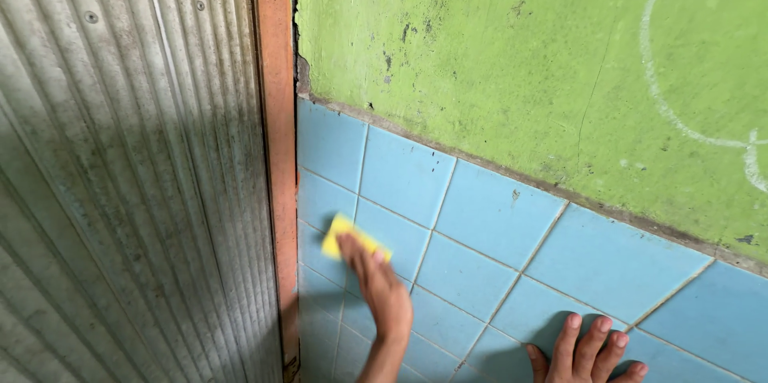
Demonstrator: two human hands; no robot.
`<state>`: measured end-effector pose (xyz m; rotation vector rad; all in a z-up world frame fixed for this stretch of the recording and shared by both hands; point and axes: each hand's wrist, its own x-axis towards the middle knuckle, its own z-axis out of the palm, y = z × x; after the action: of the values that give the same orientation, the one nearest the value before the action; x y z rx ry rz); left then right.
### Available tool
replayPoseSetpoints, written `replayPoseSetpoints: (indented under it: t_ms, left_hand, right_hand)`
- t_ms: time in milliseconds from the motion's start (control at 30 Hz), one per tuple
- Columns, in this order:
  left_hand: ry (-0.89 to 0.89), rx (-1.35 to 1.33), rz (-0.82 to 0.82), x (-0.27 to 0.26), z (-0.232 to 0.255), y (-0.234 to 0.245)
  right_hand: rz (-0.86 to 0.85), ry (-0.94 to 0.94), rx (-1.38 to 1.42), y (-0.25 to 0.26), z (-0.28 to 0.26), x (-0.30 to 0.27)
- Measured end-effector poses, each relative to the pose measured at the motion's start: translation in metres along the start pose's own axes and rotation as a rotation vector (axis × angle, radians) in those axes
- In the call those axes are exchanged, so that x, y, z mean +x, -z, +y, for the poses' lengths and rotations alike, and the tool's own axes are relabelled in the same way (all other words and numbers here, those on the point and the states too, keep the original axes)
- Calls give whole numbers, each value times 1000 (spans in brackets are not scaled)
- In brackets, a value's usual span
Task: The person scrubs light blue wall tiles with a yellow sponge, moving systematically across the surface. The person briefly rinses the sponge under a wall-mounted tap and continues scrubbing the tiles.
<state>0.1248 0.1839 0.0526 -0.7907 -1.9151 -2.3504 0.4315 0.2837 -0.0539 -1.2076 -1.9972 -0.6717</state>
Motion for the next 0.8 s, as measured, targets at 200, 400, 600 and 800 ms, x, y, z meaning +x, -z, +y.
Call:
replayPoseSetpoints:
  t_ms: [200,400,600,800]
  left_hand:
    - [-335,115,-177,-20,0,-9]
    - [209,106,36,-20,-35,16]
    - [-62,42,-107,-21,-26,-16]
    - [208,27,56,-82,-61,-12]
  right_hand:
    - [44,2,11,-3,-3,0]
    - [37,14,-12,-5,5,0]
    - [44,2,26,-11,5,-6]
    - [47,48,1,-17,10,-1]
